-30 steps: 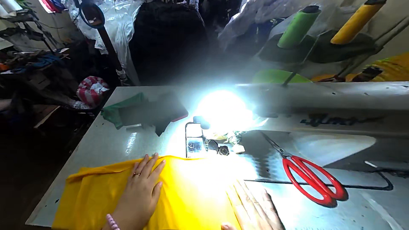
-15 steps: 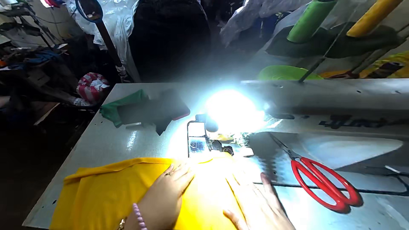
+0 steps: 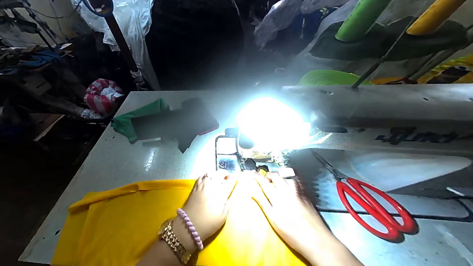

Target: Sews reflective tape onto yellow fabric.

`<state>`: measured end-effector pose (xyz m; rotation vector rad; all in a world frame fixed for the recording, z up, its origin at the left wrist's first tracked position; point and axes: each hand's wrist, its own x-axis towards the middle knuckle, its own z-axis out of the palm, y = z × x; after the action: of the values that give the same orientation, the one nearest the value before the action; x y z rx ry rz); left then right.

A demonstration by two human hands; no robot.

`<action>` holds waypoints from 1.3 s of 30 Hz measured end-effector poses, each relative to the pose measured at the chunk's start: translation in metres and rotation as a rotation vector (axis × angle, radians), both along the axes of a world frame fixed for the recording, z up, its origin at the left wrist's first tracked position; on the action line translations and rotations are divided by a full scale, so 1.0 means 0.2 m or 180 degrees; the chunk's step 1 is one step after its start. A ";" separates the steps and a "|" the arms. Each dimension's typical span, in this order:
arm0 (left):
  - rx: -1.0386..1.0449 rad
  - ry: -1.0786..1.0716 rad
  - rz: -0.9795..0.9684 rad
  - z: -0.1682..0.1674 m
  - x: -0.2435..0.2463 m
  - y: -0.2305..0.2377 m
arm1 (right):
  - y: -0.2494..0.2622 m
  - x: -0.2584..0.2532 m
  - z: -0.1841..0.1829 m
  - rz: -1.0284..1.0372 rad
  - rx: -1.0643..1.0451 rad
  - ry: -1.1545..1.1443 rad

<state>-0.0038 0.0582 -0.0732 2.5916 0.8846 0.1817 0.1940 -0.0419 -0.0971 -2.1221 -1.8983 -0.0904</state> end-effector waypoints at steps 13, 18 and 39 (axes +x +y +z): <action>0.0450 0.0288 0.0123 -0.04 0.00 -0.03 | 0.05 0.03 0.02 -0.0028 -0.0037 -0.0170; 0.0480 0.0720 0.0452 -0.04 0.03 -0.02 | 0.11 0.04 0.02 -0.0199 -0.0382 -0.0027; 0.1008 0.0228 0.1828 -0.04 -0.74 -0.08 | -0.44 -0.17 -0.05 0.0636 -0.0173 -0.0302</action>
<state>-0.1516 0.0415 -0.0813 2.5536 1.7346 0.4163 0.1594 -0.1308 -0.1069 -1.9809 -2.1801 -0.0997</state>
